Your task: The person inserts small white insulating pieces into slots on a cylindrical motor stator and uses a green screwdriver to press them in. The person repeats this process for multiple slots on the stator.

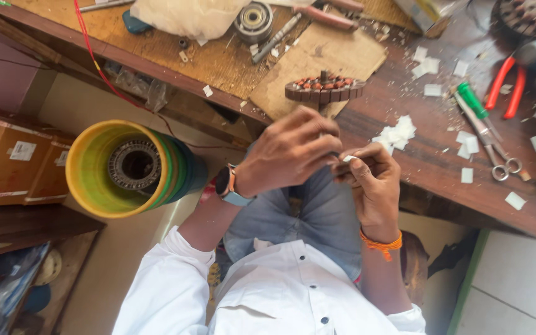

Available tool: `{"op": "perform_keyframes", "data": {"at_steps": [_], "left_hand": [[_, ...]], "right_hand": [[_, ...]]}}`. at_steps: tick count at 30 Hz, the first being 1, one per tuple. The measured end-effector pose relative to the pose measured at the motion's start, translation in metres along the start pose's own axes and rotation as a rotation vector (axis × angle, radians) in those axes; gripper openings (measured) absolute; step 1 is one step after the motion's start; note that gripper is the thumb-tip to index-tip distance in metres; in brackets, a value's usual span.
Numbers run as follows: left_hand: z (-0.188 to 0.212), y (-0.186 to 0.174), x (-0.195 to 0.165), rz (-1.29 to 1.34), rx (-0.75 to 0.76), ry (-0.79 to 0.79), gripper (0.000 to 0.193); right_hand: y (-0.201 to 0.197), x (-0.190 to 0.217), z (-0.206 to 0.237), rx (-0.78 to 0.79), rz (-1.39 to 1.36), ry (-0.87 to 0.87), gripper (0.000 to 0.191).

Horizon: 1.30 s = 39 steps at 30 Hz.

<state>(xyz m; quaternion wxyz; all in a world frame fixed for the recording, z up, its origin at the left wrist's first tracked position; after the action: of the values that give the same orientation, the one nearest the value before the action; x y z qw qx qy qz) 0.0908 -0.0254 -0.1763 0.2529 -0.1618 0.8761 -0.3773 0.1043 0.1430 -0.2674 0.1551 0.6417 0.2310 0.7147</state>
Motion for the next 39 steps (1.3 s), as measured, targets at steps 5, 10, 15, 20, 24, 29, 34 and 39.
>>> {"op": "perform_keyframes", "data": {"at_steps": [5,10,15,20,24,29,34,39], "left_hand": [[-0.024,-0.003,0.047,-0.110,-0.068,0.056,0.061],[-0.033,0.009,0.074,-0.012,-0.029,-0.036,0.078],[-0.043,0.005,0.080,0.058,-0.017,-0.194,0.089],[-0.039,-0.003,0.077,0.123,-0.044,-0.179,0.096],[-0.036,-0.003,0.083,0.146,-0.068,-0.165,0.100],[-0.030,0.000,0.098,0.242,0.013,-0.228,0.103],[-0.022,-0.019,0.099,0.290,-0.155,-0.053,0.082],[-0.023,0.004,0.122,0.531,0.046,-0.365,0.045]], "right_hand": [[0.019,0.047,0.000,-0.058,0.499,-0.528,0.014],[0.017,0.056,-0.010,-0.113,0.572,-0.637,0.015],[0.016,0.059,-0.032,-0.241,0.683,-0.677,0.019],[0.041,0.063,-0.056,-0.163,1.002,-0.961,0.017],[0.049,0.058,-0.062,-0.098,1.156,-1.023,0.020],[0.057,0.060,-0.068,0.036,1.242,-1.016,0.022],[0.065,0.064,-0.080,0.133,1.171,-0.909,0.020],[0.063,0.065,-0.084,0.078,1.109,-0.745,0.017]]}}
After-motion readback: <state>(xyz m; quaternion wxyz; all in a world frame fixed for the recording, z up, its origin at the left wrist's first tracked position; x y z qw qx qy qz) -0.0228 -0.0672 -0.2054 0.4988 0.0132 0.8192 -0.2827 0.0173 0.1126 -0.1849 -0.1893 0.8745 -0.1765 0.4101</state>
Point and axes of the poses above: each hand's wrist, its own z-axis away from the middle knuckle, its own y-axis out of the palm, x = y × z, the point moved 7 cm from there along -z, towards the middle knuckle, and after that the axes turned 6 degrees about x, right-handed, at the moved point
